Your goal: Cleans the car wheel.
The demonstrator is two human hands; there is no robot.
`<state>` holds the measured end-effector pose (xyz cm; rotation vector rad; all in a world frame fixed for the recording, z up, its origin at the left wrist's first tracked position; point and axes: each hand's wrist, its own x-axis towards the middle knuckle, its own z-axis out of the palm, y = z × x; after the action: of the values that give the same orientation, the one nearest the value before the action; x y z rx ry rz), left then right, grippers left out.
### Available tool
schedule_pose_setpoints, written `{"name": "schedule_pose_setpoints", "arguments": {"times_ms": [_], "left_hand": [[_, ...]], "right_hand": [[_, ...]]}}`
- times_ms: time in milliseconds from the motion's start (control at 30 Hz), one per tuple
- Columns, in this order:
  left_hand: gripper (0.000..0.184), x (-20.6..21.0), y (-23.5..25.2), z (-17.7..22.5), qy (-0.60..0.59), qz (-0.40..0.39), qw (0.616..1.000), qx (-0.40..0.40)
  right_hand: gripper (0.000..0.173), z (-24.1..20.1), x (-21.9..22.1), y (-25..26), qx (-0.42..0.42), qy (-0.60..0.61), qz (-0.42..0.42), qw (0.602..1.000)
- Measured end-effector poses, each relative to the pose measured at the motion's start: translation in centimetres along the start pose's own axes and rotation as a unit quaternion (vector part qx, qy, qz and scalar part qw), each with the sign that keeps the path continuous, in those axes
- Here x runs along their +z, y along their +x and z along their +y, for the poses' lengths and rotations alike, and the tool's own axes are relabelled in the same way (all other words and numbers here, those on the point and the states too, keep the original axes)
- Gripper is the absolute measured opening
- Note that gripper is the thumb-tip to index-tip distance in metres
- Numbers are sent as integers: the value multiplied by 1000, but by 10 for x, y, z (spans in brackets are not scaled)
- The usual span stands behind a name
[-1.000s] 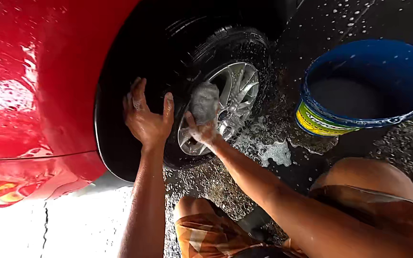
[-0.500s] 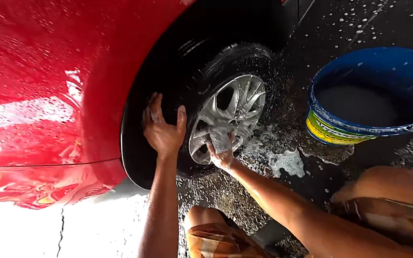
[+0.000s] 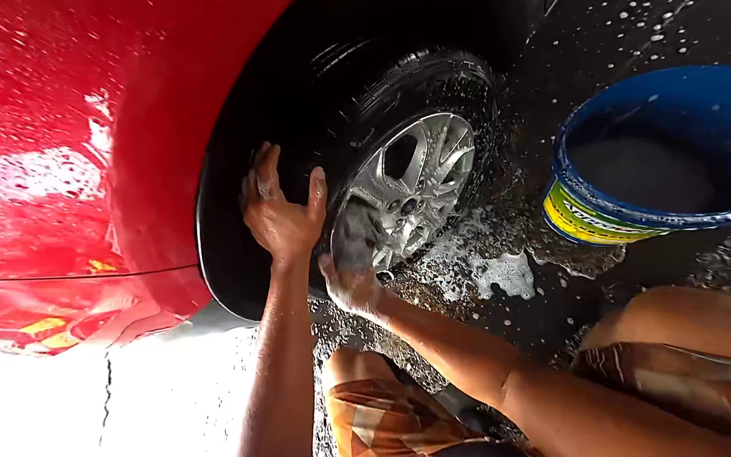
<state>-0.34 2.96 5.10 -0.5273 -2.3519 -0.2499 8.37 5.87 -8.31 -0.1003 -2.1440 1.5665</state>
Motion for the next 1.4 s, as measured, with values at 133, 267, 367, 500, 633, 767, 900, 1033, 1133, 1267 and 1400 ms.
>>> {"name": "schedule_pose_setpoints", "arguments": {"times_ms": [133,267,367,500,633,767,900,1033,1133,1267,1400], "left_hand": [[65,-2,0,0,-4,18,1000,10],[65,-2,-4,4,-1,7,1000,-3],[66,-4,-2,2,7,-18,1000,-8],[65,0,-1,1,-2,10,1000,4],[65,0,-1,3,-2,13,1000,6],[63,1,-1,0,-12,20,1000,8],[63,1,0,0,-8,28,1000,5],[63,2,-1,1,-8,27,1000,1],[62,1,-1,1,-21,37,999,10],[61,2,-3,-1,-27,41,999,9],[60,2,-3,-2,-39,40,998,4]], "right_hand": [[64,-24,-21,42,149,91,-25,984],[64,-12,5,11,37,45,32,998],[65,12,3,8,-2,23,21,999],[52,-5,0,31,49,41,102,993],[70,5,23,-13,-30,55,4,998],[53,89,15,-28,-31,-108,-167,979],[51,105,30,-19,127,-75,-17,989],[60,62,43,-58,149,-30,-97,984],[52,71,43,-86,93,-63,-144,983],[38,100,5,-31,178,-80,-141,971],[46,85,27,-35,251,29,-76,964]]}}
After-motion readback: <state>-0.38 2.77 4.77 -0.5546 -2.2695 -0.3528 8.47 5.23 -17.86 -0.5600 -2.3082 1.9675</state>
